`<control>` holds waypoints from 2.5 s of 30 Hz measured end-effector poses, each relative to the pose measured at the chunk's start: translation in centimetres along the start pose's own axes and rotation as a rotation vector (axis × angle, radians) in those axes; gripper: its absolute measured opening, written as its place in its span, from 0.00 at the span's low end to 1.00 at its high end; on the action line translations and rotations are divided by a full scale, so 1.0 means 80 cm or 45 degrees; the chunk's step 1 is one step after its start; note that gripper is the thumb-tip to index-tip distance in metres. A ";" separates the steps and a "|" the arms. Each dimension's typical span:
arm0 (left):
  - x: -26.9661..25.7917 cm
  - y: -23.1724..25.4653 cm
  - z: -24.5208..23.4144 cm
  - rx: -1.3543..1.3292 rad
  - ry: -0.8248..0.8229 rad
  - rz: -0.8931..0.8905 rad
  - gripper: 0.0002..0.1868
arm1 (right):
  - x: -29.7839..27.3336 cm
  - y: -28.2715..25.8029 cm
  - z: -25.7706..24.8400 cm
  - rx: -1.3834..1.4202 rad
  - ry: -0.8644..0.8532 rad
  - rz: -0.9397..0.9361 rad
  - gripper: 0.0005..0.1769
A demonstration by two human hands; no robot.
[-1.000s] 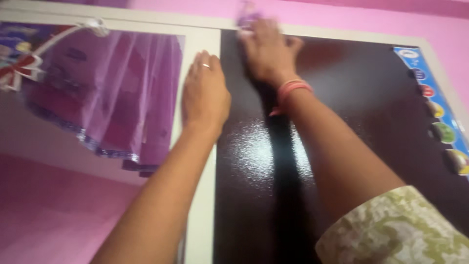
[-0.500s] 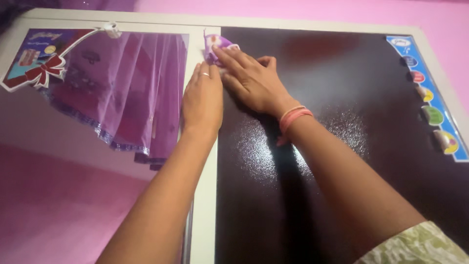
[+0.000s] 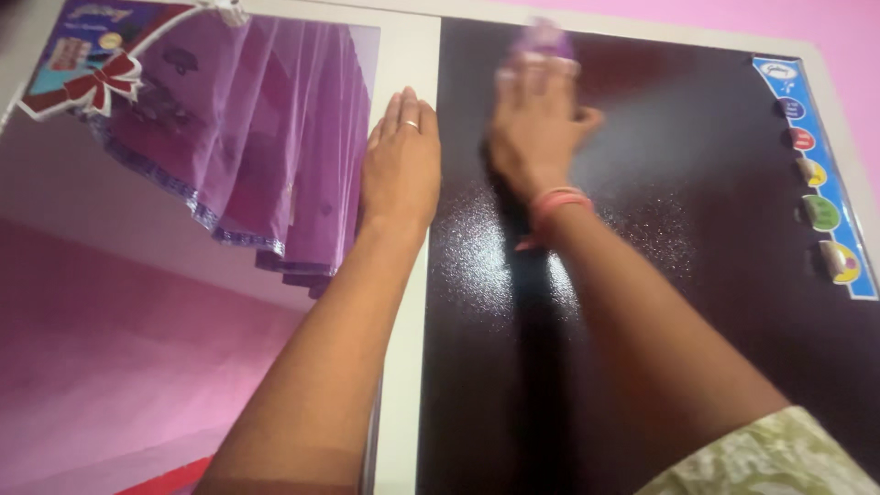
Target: The person wipes the exterior of a dark cabinet door with a purple cloth. They start at the top edge and move downward, then continue wiping the main surface of the door in broad strokes.
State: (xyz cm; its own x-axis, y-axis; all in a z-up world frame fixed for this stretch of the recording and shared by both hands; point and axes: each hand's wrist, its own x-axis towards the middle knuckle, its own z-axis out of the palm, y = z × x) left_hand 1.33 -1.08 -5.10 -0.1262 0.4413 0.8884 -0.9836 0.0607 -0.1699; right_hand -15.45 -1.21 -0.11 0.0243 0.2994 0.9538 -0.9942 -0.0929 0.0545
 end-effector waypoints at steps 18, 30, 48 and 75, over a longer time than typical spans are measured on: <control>-0.003 0.002 -0.010 0.010 0.009 -0.005 0.23 | -0.004 0.044 -0.035 0.093 0.024 0.317 0.28; -0.004 -0.002 -0.010 0.016 0.011 0.003 0.24 | -0.001 -0.032 -0.020 0.246 0.120 0.055 0.27; -0.006 -0.011 0.000 -0.063 0.105 0.037 0.21 | -0.051 -0.056 -0.038 0.296 0.117 -0.183 0.29; -0.011 -0.017 -0.002 -0.094 0.124 0.101 0.23 | -0.062 0.007 -0.036 0.223 0.251 0.135 0.29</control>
State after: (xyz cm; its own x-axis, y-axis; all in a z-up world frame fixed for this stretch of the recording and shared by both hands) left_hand 2.84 -1.40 -5.73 -0.1862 0.5320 0.8260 -0.9584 0.0866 -0.2719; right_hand -16.43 -0.01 -5.70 -0.1169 0.4566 0.8820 -0.9563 -0.2913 0.0241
